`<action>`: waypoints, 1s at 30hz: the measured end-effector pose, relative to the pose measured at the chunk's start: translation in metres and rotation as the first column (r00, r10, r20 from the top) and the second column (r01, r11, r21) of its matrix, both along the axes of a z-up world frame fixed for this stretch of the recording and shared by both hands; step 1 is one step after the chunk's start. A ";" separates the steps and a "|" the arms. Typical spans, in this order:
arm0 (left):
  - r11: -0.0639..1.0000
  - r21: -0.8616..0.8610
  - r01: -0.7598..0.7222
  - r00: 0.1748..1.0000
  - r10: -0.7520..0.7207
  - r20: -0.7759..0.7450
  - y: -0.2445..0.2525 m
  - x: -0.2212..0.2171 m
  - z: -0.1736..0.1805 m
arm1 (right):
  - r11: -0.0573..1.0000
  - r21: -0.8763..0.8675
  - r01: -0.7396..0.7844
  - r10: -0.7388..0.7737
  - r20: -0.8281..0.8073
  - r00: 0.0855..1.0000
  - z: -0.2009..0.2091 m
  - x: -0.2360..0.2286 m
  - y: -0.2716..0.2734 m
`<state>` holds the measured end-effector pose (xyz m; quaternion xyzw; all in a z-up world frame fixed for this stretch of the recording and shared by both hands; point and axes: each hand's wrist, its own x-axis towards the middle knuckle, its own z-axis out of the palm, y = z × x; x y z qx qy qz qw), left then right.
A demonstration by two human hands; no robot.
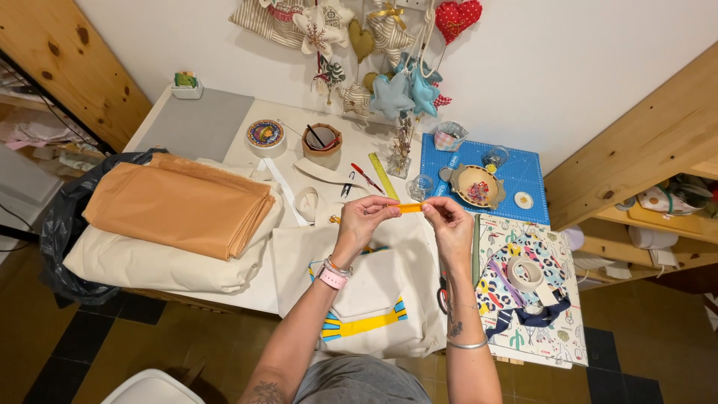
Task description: Positioning and sewing decorative fabric strips onto a white tote bag using a sewing machine.
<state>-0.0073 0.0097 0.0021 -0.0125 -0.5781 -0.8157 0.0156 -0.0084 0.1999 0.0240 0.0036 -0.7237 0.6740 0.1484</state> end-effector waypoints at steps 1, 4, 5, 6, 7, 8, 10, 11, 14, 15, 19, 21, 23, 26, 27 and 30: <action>1.000 0.000 -0.001 1.000 0.001 -0.002 0.001 0.000 0.000 | 1.000 0.000 -0.001 0.001 -0.002 1.000 0.001 0.001 -0.001; 1.000 -0.001 -0.018 1.000 0.018 -0.007 -0.001 -0.001 -0.007 | 1.000 -0.014 -0.004 0.003 -0.007 1.000 0.000 0.002 -0.001; 0.999 -0.039 0.010 1.000 -0.010 0.011 -0.003 -0.003 -0.012 | 0.995 0.099 0.005 0.000 -0.053 0.999 -0.001 0.001 0.001; 0.996 -0.075 0.039 0.999 -0.037 0.034 -0.005 -0.003 -0.019 | 0.978 0.210 0.017 0.003 -0.096 0.995 -0.002 0.001 0.002; 0.997 -0.074 0.037 0.999 -0.035 0.036 -0.009 -0.014 -0.031 | 0.978 0.210 0.015 0.005 -0.094 0.996 -0.005 -0.006 0.006; 0.981 -0.187 0.056 0.998 -0.048 0.049 -0.013 -0.023 -0.044 | 0.931 0.362 0.049 0.006 -0.150 0.989 -0.009 -0.012 0.010; 0.953 -0.294 0.076 0.996 -0.059 0.068 -0.022 -0.044 -0.084 | 0.859 0.504 0.086 0.019 -0.201 0.979 -0.023 -0.026 0.016; 0.850 -0.522 0.070 0.992 -0.002 0.130 -0.027 -0.055 -0.111 | 0.818 0.568 0.090 0.039 -0.211 0.977 -0.033 -0.035 0.019; 0.597 -0.793 0.123 0.977 0.065 0.201 -0.028 -0.092 -0.193 | 0.746 0.662 0.076 0.067 -0.188 0.980 -0.057 -0.052 0.022; 0.489 -0.856 0.168 0.972 0.066 0.228 -0.026 -0.105 -0.221 | 0.721 0.690 0.056 0.071 -0.155 0.985 -0.065 -0.057 0.022; 0.433 -0.848 0.305 0.941 -0.003 0.337 -0.023 -0.106 -0.204 | 0.664 0.747 -0.018 0.098 -0.064 0.993 -0.089 -0.069 0.021; 0.499 -0.759 0.419 0.881 -0.019 0.473 -0.024 -0.109 -0.187 | 0.615 0.780 -0.116 0.136 0.040 0.990 -0.107 -0.079 0.022; 0.649 -0.670 0.361 0.862 0.042 0.505 -0.016 -0.148 -0.238 | 0.584 0.790 -0.186 0.159 0.113 0.981 -0.122 -0.093 0.025; 0.906 -0.391 0.160 0.860 0.066 0.506 -0.016 -0.166 -0.247 | 0.471 0.813 -0.343 0.239 0.257 0.937 -0.139 -0.108 0.028; 0.980 -0.194 0.039 0.893 0.053 0.446 -0.019 -0.167 -0.238 | 0.390 0.823 -0.412 0.289 0.316 0.904 -0.143 -0.112 0.028; 0.990 0.097 0.098 0.925 -0.127 0.358 -0.013 -0.170 -0.169 | 0.274 0.818 -0.506 0.372 0.395 0.840 -0.146 -0.124 0.011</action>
